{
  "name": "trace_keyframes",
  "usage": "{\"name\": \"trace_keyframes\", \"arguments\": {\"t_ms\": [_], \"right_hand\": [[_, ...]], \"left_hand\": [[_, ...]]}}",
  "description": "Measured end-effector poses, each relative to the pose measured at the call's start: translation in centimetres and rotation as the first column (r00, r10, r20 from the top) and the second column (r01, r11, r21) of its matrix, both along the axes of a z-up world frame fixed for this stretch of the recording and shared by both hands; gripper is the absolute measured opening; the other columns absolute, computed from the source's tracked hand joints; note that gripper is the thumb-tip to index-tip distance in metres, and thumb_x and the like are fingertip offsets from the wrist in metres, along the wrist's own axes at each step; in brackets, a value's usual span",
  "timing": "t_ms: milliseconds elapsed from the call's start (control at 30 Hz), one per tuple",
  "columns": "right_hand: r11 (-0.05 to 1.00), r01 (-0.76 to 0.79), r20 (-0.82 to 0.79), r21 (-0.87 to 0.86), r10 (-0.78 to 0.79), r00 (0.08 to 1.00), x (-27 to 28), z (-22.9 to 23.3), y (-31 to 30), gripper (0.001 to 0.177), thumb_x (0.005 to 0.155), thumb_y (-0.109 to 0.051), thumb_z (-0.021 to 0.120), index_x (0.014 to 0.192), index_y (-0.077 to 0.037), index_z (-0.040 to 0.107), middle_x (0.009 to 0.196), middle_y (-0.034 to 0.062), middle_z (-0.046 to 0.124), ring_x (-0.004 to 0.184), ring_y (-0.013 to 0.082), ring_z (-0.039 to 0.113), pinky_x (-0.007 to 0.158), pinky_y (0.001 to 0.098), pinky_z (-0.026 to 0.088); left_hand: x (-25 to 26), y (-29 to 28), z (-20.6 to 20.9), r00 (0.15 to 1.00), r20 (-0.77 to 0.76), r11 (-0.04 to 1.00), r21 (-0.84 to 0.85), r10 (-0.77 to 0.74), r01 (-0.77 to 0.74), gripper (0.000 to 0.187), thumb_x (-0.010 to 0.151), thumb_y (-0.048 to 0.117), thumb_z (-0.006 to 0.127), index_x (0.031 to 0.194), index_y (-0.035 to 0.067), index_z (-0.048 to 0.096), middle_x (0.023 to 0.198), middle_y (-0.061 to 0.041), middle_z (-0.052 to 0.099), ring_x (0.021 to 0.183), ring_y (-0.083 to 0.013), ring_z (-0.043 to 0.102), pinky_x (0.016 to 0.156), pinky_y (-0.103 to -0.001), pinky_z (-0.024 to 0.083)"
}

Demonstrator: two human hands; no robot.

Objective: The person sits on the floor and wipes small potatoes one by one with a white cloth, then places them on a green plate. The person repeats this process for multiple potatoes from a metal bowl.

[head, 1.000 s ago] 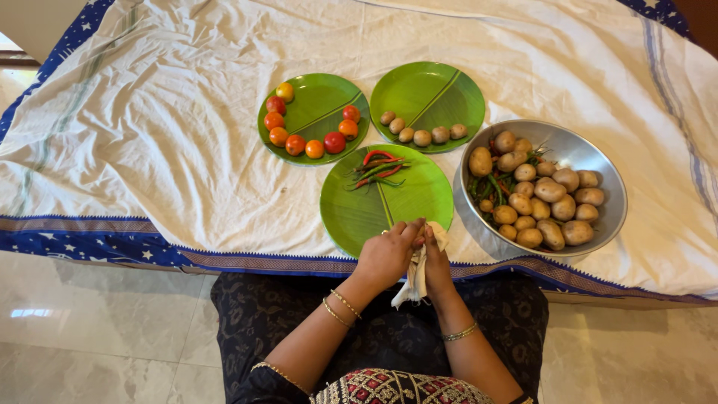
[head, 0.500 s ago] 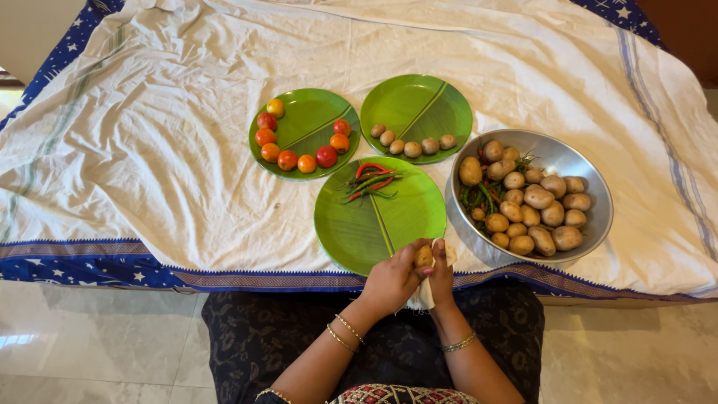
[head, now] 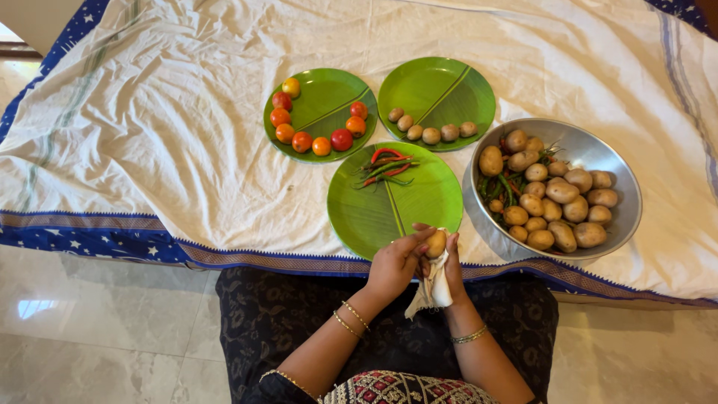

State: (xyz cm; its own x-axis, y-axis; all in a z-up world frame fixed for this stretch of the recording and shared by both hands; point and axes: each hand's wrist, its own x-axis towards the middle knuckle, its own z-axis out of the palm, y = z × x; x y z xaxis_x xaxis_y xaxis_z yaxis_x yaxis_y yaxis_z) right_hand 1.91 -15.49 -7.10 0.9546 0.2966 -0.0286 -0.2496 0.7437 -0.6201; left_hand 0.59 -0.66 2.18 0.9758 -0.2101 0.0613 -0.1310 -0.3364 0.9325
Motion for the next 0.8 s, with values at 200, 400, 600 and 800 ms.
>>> {"name": "trace_keyframes", "arguments": {"t_ms": [200,400,600,800], "right_hand": [[0.909,0.279,-0.065,-0.311,-0.313,0.948,0.6,-2.1,0.3,0.063,0.095,-0.068,0.041,0.119,-0.011,0.053,0.091,0.0006,0.065,0.081,0.0139,0.064,0.070,0.0285,0.054],[0.677,0.368,0.067,-0.637,-0.427,0.902,1.0,-2.0,0.0,0.060,0.098,-0.062,0.058,0.100,-0.003,0.064,0.091,0.0026,0.064,0.082,0.0134,0.064,0.070,0.0284,0.055],[0.619,0.426,0.099,-0.660,-0.490,0.866,-0.1,-0.9,-1.3,0.042,0.093,-0.043,0.073,0.099,-0.003,0.067,0.084,0.0016,0.067,0.072,0.0101,0.061,0.062,0.0264,0.052],[0.316,0.802,0.426,-0.506,-0.717,0.551,-2.6,-1.0,-12.7,0.023,0.107,-0.013,0.071,0.114,-0.006,0.049,0.082,0.0069,0.059,0.060,0.0155,0.060,0.054,0.0313,0.053]], "left_hand": [[-0.1,-0.2,-1.7,0.981,0.192,0.979,0.198,0.000,-0.039,0.048,0.094,0.042,0.067,0.133,0.014,0.064,0.095,-0.012,0.071,0.082,-0.0276,0.071,0.071,-0.040,0.056],[-0.3,-0.6,-3.1,1.000,-0.019,0.986,0.164,-0.019,0.022,0.061,0.095,0.051,0.066,0.137,0.010,0.051,0.101,-0.016,0.072,0.090,-0.0313,0.071,0.077,-0.043,0.055],[-0.2,0.2,-3.6,0.996,-0.087,0.995,-0.095,-0.003,-0.006,0.049,0.095,0.036,0.069,0.133,0.008,0.055,0.095,-0.012,0.070,0.076,-0.0203,0.065,0.072,-0.033,0.054],[0.1,1.6,-3.8,0.995,-0.098,0.952,-0.305,-0.024,-0.007,0.049,0.096,0.031,0.069,0.132,0.003,0.053,0.096,-0.005,0.068,0.081,-0.0112,0.061,0.075,-0.028,0.054]]}}
